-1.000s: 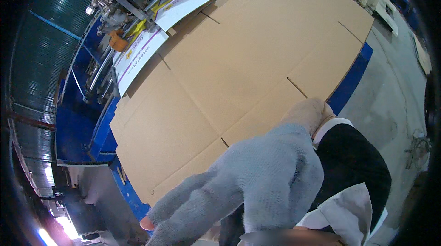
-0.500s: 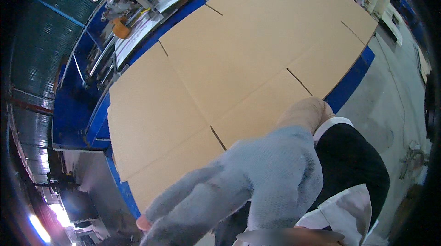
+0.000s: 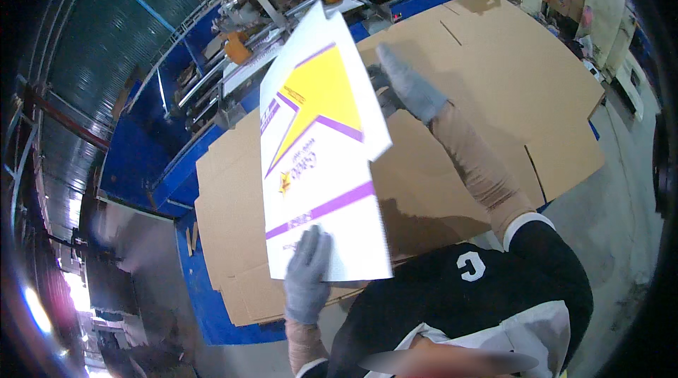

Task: The person repeatedly picks up printed cardboard sheets from a conveyor and stacks them on a worktable. The sheets feature a yellow star and purple branding. The person aligns each sheet by hand and places it on the growing stack.

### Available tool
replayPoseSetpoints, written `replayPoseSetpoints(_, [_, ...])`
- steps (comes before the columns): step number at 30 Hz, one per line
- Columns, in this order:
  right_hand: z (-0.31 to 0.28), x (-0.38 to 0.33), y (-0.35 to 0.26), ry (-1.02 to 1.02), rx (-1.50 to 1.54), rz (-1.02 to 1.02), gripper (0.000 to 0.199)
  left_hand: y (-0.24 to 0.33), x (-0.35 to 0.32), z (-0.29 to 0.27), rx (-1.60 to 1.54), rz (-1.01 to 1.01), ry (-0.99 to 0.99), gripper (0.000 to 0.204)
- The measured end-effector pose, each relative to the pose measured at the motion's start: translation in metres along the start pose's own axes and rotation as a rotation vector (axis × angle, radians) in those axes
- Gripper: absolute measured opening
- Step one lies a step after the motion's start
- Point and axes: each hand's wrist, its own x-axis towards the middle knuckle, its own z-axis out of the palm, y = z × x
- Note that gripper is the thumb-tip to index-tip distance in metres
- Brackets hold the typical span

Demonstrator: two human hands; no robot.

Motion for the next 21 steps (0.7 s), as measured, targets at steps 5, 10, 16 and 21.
replayPoseSetpoints(5, [0.003, 0.035, 0.032, -0.078, -0.017, -0.005, 0.056, -0.002, -0.006, 0.028, 0.038, 0.005, 0.063, 0.052])
replayPoseSetpoints(10, [0.026, 0.015, 0.053, -0.064, 0.565, 0.058, 0.046, -0.011, -0.007, 0.029, -0.058, 0.012, 0.194, 0.041])
replayPoseSetpoints(16, [-0.052, -0.041, 0.076, 0.009, 0.381, 0.073, 0.039, -0.035, -0.018, 0.025, -0.03, -0.2, 0.464, 0.032])
replayPoseSetpoints(21, [-0.243, -0.203, 0.094, 1.229, -1.307, 0.305, 0.043, -0.082, -0.021, -0.003, -0.089, -0.461, 1.136, 0.026])
